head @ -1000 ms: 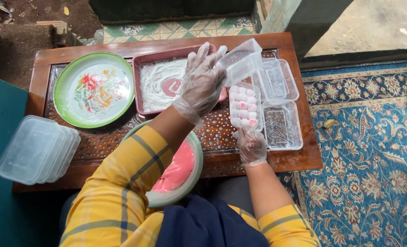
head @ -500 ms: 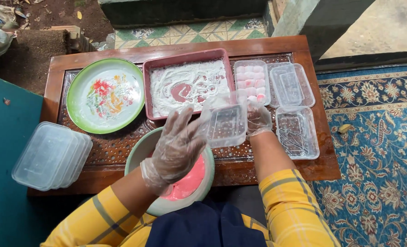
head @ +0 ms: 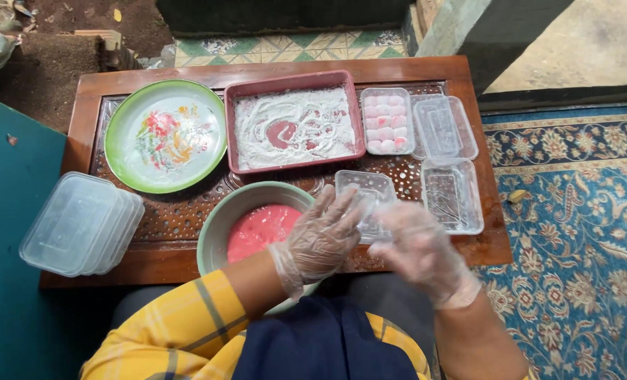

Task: The person is shaping pink dough into small balls by rolling them between their gloved hands and then placing them into containers and a tray with flour.

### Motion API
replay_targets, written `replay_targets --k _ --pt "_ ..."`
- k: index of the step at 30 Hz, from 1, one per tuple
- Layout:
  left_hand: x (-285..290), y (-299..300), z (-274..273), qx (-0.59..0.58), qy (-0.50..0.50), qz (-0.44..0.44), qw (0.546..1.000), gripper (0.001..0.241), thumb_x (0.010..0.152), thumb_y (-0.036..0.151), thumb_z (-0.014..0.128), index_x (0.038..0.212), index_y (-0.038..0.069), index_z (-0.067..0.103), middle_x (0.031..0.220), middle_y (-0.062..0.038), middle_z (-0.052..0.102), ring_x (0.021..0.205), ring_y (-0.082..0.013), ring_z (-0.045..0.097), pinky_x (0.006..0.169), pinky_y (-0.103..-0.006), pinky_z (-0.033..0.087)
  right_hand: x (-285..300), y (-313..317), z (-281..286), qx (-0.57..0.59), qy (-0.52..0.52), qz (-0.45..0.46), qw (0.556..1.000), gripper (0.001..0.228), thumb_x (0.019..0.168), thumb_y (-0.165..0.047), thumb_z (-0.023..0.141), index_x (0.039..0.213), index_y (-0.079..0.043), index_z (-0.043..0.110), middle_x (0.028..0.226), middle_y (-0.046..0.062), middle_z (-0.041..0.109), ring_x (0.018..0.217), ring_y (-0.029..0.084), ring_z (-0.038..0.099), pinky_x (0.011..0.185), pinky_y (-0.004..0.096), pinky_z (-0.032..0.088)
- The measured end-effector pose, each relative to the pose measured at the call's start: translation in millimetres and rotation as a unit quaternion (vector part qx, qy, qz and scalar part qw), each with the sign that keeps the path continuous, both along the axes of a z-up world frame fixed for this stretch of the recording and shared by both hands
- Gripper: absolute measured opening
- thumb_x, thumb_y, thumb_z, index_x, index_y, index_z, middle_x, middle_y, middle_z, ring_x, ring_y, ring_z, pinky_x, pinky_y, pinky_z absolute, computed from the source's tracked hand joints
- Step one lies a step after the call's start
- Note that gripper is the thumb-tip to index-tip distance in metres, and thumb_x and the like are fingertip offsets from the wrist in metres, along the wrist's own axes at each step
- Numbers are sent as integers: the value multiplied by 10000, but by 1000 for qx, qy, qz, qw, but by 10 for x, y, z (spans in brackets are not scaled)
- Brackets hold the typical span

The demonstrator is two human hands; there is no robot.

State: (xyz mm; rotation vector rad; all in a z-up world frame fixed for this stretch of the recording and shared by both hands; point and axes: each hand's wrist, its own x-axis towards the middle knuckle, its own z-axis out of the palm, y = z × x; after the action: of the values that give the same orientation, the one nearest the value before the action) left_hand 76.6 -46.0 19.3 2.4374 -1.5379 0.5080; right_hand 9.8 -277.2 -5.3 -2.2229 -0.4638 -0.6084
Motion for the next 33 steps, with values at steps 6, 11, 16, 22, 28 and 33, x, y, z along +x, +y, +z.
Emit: replay_targets --k 6,11,16,22,28,33 --pt "-232 -126 -64 -39 45 -68 996 220 918 246 676 1116 160 719 1356 -127 649 1470 -375 426 1232 -663 241 -228 -63 -959 -255 167 -91 948 242 855 -387 651 967 -174 678 853 0 684 919 221 695 739 395 582" --pt "-282 462 124 -114 24 21 993 836 710 386 863 1467 294 519 1596 -94 440 1472 -417 385 1183 -601 307 -252 -8 -1170 -408 173 -62 894 329 1102 -199 372 1066 44 590 839 69 571 914 200 554 968 278 457" --pt "-227 1518 383 -160 38 116 980 528 934 307 681 1447 280 561 1615 -79 438 1484 -396 380 1191 -547 299 -277 239 -533 -281 183 -55 940 489 970 -624 561 937 -145 657 749 55 683 818 273 681 826 422 507" --pt "-304 2291 -61 -277 104 223 929 419 990 228 612 1403 161 611 1579 -168 478 1446 -392 442 1188 -504 345 70 -730 -675 -243 222 -329 885 295 1017 -532 490 871 -284 558 695 -32 592 705 168 656 726 317 519" --pt "-405 2472 -675 -338 211 295 868 441 1017 121 539 1455 116 481 1630 -210 397 1523 -342 392 1254 -443 313 828 -1299 -130 -168 390 -428 798 336 1030 -165 502 1347 -55 507 1147 238 633 987 420 632 784 499 533" --pt "-251 2538 -1059 -343 253 377 822 465 1005 155 519 1466 139 464 1657 -174 356 1543 -306 335 1253 -423 258 1571 -1730 -502 -208 422 -420 776 965 877 -454 744 1584 -14 257 1463 248 534 1305 455 547 1038 557 452"
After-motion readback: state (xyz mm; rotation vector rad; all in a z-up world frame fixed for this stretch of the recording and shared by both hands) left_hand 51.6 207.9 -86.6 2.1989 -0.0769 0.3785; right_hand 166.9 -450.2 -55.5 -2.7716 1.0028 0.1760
